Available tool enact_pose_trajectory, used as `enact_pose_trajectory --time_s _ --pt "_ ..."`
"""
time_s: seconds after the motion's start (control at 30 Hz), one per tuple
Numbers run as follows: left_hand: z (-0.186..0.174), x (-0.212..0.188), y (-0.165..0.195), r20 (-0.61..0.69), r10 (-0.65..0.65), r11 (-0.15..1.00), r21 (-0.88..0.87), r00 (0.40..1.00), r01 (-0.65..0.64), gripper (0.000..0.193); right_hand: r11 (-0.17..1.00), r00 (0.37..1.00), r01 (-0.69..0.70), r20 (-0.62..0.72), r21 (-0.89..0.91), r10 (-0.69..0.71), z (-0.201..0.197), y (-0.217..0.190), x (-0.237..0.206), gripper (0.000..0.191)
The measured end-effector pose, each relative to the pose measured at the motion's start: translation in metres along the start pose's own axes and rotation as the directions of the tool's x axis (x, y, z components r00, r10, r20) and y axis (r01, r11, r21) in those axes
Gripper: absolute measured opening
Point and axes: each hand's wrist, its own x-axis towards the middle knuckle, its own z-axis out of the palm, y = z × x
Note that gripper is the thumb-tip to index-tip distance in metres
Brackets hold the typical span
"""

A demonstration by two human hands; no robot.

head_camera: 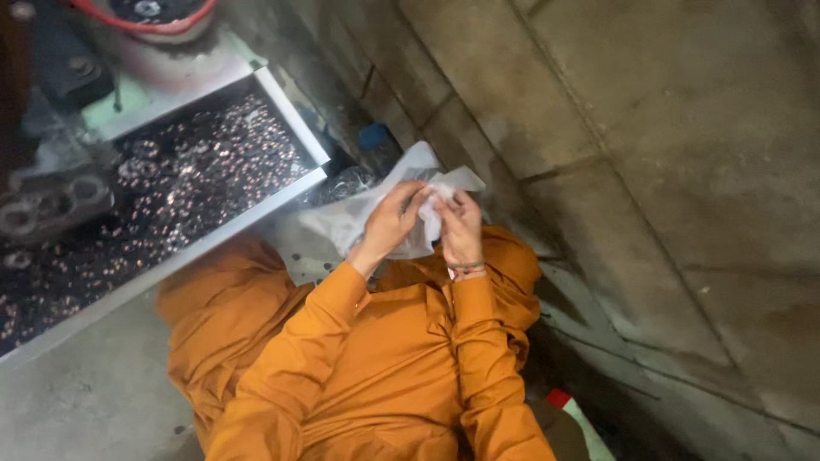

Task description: The person sits on the floor beside a machine tray filled with small black plastic buttons. They repeatedly pick buttons from the tray by hand and place them into a clear plastic bag held on their lap, filling the bag throughout the episode.

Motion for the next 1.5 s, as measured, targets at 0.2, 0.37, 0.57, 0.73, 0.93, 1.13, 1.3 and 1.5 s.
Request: enact_pose_trajectory --time_s 0.2,0.37,0.57,0.73,0.93,1.13,1.3,1.5 --pt "0.001 0.027 -0.020 -0.284 -0.463 0.801 -0.540 0.840 0.259 0.017 0.931 0.981 0.190 -0.023 0.313 -0.193 -0.029 -0.008 -0.008 0.011" --pt "-0.021 0.035 -0.035 0.143 -0.442 0.078 -0.977 0.886 0.197 0.024 0.902 0.981 0.180 -0.133 0.391 -0.139 -0.038 -0.022 -0.016 0.022" --pt "-0.023 0.006 0.008 -0.335 -0.228 0.920 -0.383 0.914 0.088 0.032 0.956 0.933 0.271 -0.212 -0.112 -0.290 -0.032 -0.007 -0.013 0.022" --pt "-0.015 -0.028 0.014 0.106 0.344 0.845 0.398 0.933 -0.356 0.010 0.631 0.857 0.397 0.022 -0.667 -0.515 -0.014 -0.016 -0.022 0.015" --pt "-0.001 -0.001 -0.061 0.518 -0.079 0.997 0.051 0.852 0.062 0.034 0.439 0.829 0.560 0.471 -0.703 -0.302 0.041 -0.022 -0.053 0.018" --pt "-0.007 0.016 -0.066 0.146 0.051 0.961 0.263 0.988 -0.089 0.043 0.452 0.775 0.628 0.559 -0.634 -0.293 0.062 -0.022 -0.053 0.018" --pt "-0.019 -0.002 -0.067 0.413 -0.143 0.939 0.345 0.900 -0.010 0.034 0.335 0.905 0.423 0.375 -0.842 -0.201 0.063 -0.018 -0.053 0.011" --pt "-0.010 -0.011 -0.077 0.463 -0.245 0.786 0.609 0.852 -0.105 0.025 0.322 0.936 0.284 0.189 -0.903 -0.297 0.060 -0.017 -0.050 0.018"
